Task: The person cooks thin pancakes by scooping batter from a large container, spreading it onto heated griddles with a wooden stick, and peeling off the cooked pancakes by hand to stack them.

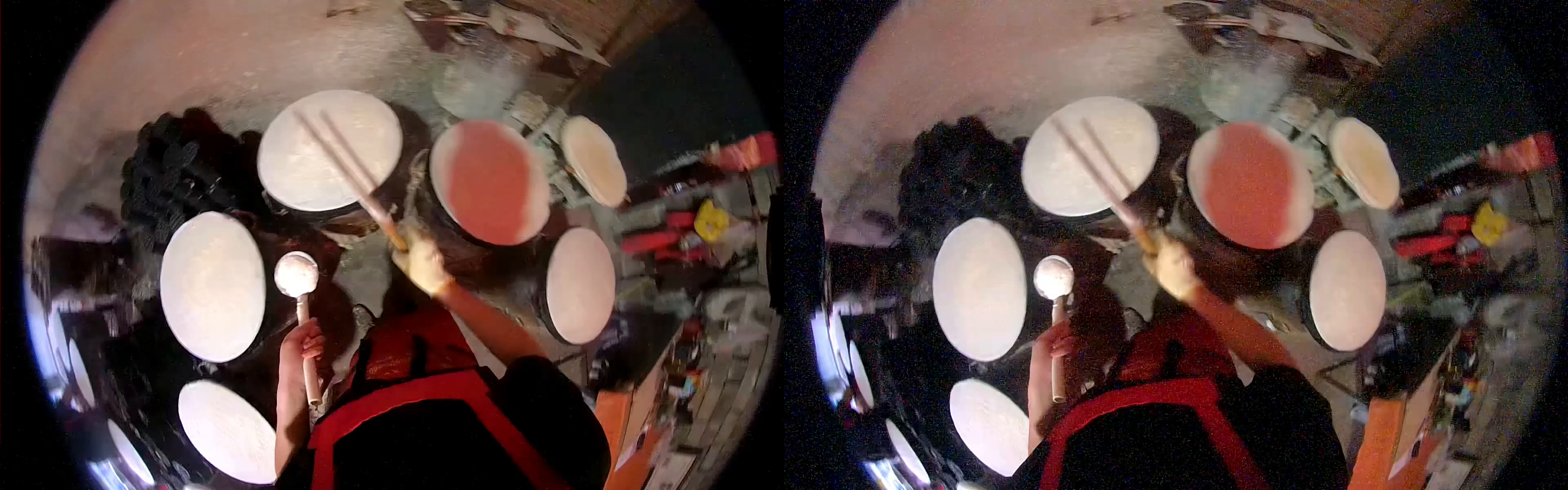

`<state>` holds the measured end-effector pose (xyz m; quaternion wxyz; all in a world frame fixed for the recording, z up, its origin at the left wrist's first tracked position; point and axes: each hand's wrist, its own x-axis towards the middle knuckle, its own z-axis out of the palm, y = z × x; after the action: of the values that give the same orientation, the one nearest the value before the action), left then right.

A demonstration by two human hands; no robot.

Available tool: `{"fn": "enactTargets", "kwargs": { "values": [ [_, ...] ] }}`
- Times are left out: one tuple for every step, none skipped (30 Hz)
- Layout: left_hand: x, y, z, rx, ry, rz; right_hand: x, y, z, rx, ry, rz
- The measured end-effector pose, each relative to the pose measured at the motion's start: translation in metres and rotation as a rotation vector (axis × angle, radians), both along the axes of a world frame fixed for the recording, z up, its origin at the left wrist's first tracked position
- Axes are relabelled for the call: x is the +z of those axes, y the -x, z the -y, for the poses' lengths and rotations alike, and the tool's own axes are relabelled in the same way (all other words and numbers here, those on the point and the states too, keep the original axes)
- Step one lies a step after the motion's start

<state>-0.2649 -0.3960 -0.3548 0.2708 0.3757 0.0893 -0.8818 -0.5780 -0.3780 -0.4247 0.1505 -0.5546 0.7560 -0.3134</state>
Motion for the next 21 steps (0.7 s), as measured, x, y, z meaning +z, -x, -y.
{"fn": "enactTargets", "kwargs": {
  "values": [
    [-0.001,-0.001,0.0,-0.027,0.024,-0.063,0.008,0.02,0.004,-0.099,0.045,-0.166],
    [0.0,-0.002,0.001,-0.073,0.063,0.02,0.017,0.036,0.006,-0.139,0.012,-0.307],
    [0.002,0.0,0.001,-0.087,0.07,0.026,0.024,0.052,0.011,-0.171,-0.02,-0.443],
    [0.005,-0.002,0.002,-0.094,0.078,0.035,0.008,0.071,0.021,-0.192,-0.023,-0.432],
    [0.006,0.014,-0.004,-0.095,0.088,0.052,-0.014,0.104,0.026,-0.208,-0.023,-0.413],
    [0.01,0.021,-0.008,-0.105,0.122,0.093,0.013,0.104,0.035,-0.208,0.089,-0.464],
    [0.016,0.034,-0.014,-0.116,0.157,0.137,0.024,0.109,0.042,-0.221,0.038,-0.477],
    [0.02,0.047,-0.019,-0.129,0.194,0.18,0.031,0.117,0.049,-0.237,-0.012,-0.49],
    [0.021,0.061,-0.025,-0.108,0.193,0.157,0.032,0.128,0.054,-0.253,-0.066,-0.5],
    [0.021,0.073,-0.031,-0.088,0.193,0.132,0.022,0.144,0.059,-0.253,-0.112,-0.495],
    [0.022,0.086,-0.037,-0.066,0.192,0.107,0.001,0.156,0.066,-0.335,-0.076,-0.535],
    [0.022,0.101,-0.042,-0.061,0.2,0.116,-0.001,0.169,0.069,-0.294,-0.108,-0.447],
    [0.024,0.114,-0.048,-0.053,0.207,0.123,0.0,0.185,0.071,-0.248,-0.14,-0.361],
    [0.027,0.129,-0.054,-0.042,0.211,0.132,0.002,0.206,0.069,-0.202,-0.14,-0.293],
    [0.032,0.145,-0.061,-0.003,0.176,0.109,0.016,0.224,0.06,-0.202,-0.025,-0.28],
    [0.037,0.162,-0.068,0.035,0.143,0.086,0.022,0.254,0.06,-0.218,0.003,-0.178],
    [0.041,0.18,-0.071,0.071,0.114,0.062,0.03,0.291,0.066,-0.235,0.034,-0.077],
    [0.042,0.192,-0.073,0.062,0.106,0.049,0.055,0.33,0.068,-0.363,0.104,0.098],
    [0.049,0.207,-0.076,0.093,0.055,0.015,0.111,0.361,0.049,-0.352,0.085,0.101],
    [0.058,0.227,-0.077,0.126,0.0,-0.022,0.167,0.392,0.031,-0.34,0.066,0.104],
    [0.065,0.245,-0.077,0.16,-0.053,-0.063,0.168,0.445,0.031,-0.5,0.289,0.271]
  ]
}}
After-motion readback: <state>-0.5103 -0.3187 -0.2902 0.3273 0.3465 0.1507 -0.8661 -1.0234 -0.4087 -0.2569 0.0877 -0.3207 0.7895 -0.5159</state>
